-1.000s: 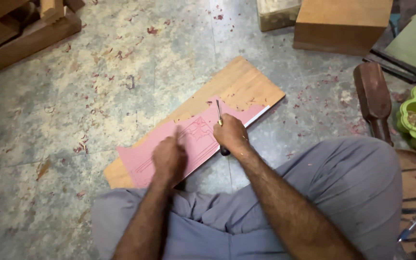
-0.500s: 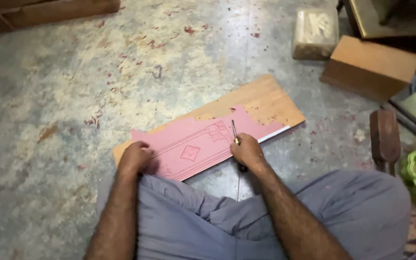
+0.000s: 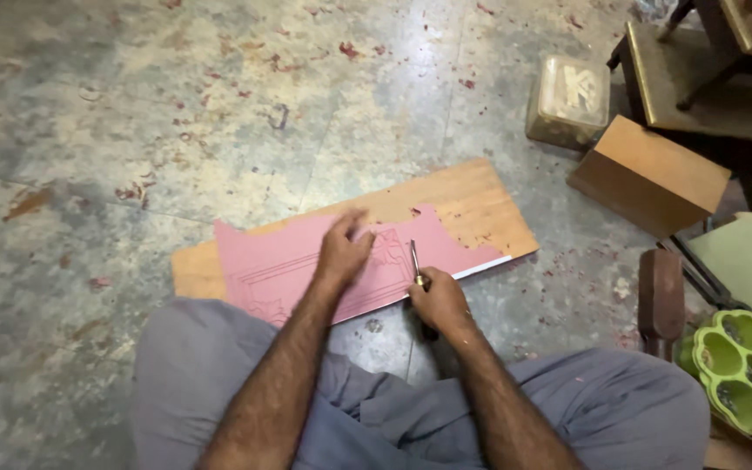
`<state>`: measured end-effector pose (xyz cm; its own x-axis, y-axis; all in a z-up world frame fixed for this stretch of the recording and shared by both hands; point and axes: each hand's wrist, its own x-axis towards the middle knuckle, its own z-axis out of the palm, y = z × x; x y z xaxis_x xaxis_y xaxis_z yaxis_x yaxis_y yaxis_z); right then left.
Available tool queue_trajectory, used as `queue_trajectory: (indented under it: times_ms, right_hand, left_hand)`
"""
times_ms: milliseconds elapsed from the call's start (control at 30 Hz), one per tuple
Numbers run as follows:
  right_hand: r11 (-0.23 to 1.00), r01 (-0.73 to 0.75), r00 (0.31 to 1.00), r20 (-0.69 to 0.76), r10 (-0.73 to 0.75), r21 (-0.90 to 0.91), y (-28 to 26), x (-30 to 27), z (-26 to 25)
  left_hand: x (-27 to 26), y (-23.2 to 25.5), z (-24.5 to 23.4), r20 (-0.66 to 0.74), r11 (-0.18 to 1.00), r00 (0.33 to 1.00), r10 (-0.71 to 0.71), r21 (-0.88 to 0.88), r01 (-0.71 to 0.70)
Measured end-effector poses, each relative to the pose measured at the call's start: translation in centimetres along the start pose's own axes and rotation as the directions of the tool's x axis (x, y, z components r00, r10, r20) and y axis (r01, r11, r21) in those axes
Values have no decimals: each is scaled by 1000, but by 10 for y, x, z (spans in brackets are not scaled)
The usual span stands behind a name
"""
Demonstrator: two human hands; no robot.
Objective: The person is carving decorative floral and geometric patterns into a wooden board using a small hand-held carving tool, moving the tool along marked lines while holding the board in place.
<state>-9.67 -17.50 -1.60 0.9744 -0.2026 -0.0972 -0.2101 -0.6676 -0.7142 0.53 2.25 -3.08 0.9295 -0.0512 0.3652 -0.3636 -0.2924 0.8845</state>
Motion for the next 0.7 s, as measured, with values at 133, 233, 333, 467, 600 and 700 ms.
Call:
queue_trajectory:
  times_ms: [133, 233, 333, 467, 600, 700]
  right_hand:
    - [998, 63, 998, -7, -63, 20, -14, 1, 4]
    - [998, 7, 999, 48, -9, 59, -25, -2, 2]
    - [999, 31, 999, 35, -32, 31, -26, -4, -9]
    - [988, 156, 988, -6, -156, -21, -37, 18, -39]
    - [963, 217, 968, 164, -190, -163, -65, 42, -77]
    - [974, 59, 952, 306, 12, -220, -80, 36, -98]
  left_hand:
    - [4, 39, -46, -61, 902, 964, 259, 373, -218]
    - [1, 67, -77, -64, 937, 945, -320, 129, 326]
    - [-11, 65, -88, -66, 874, 880, -470, 106, 475]
    - [-24, 20, -46, 337, 851, 813, -475, -59, 522]
    - [-5, -3, -5, 141, 955, 953, -268, -90, 282]
    - [5, 14, -20, -93, 973, 987, 127, 206, -106]
